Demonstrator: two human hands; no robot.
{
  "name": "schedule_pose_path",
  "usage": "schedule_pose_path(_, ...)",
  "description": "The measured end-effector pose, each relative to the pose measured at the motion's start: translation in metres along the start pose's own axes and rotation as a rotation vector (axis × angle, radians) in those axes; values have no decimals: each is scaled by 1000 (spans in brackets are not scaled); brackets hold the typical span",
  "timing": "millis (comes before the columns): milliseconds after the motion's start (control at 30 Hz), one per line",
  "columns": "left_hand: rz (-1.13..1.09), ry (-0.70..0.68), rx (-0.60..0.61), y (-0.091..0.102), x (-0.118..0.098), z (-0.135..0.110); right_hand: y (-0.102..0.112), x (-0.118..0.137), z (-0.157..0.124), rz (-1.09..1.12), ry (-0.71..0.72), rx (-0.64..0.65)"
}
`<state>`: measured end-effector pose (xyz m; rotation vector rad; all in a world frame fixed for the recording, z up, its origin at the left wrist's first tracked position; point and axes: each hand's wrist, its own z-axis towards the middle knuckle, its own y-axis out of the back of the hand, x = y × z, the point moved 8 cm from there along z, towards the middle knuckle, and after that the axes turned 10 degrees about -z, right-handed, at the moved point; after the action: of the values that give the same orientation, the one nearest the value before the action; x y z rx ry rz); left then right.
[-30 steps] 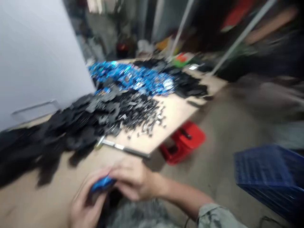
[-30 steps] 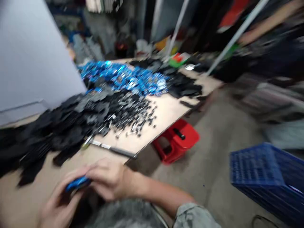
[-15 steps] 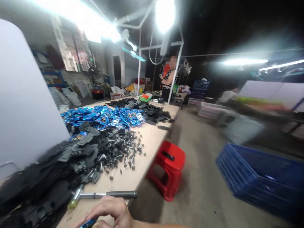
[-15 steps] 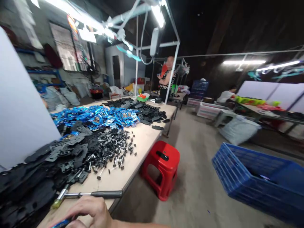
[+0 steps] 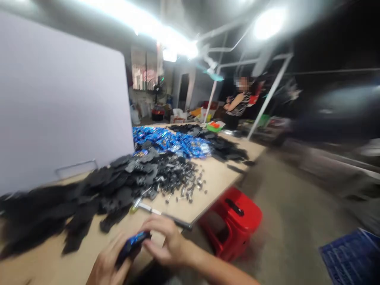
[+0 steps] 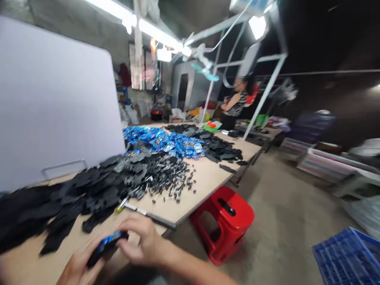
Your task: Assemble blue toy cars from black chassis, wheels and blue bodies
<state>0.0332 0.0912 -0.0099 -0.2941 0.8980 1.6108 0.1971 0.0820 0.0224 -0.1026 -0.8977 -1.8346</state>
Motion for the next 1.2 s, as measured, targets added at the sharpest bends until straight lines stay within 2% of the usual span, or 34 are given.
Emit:
schedule_pose_path(33,11,-4,62,1,-11,0,11,12,3,26,5,-40)
schedule_pose_path(133,-38,51,178,-2,-29,7,22,26,13,84,-4,28)
schedule_pose_path(233,-54,48,200,-3,-33,12,18,24,16,100,-14,82)
schedule_pose_path(400,7,-16,224,-5,-42,7,17,33,13,71,26,83)
schedule_pose_path(600,73,-83,167,-4,-49,7,18,38,7,32,14,32)
schedule_pose_path(767,2,-76,103,-7,-50,4,18,44,2,-5,-26,-41)
schedule_pose_path(867,-89,24,60,-9,-46,0,17,34,6,35,-102,-60)
schedule_pose_path(1000,-330,289,-10,-11,-32,-7,10,7,9,271,-279,54)
schedule_pose_path(1067,-415,318,-34,-10,-30,-9,8,3,7,330,-285,98)
schedule_pose_path(1200,-457,296,-69,-6,-28,-12,8,11,2,271,-207,47)
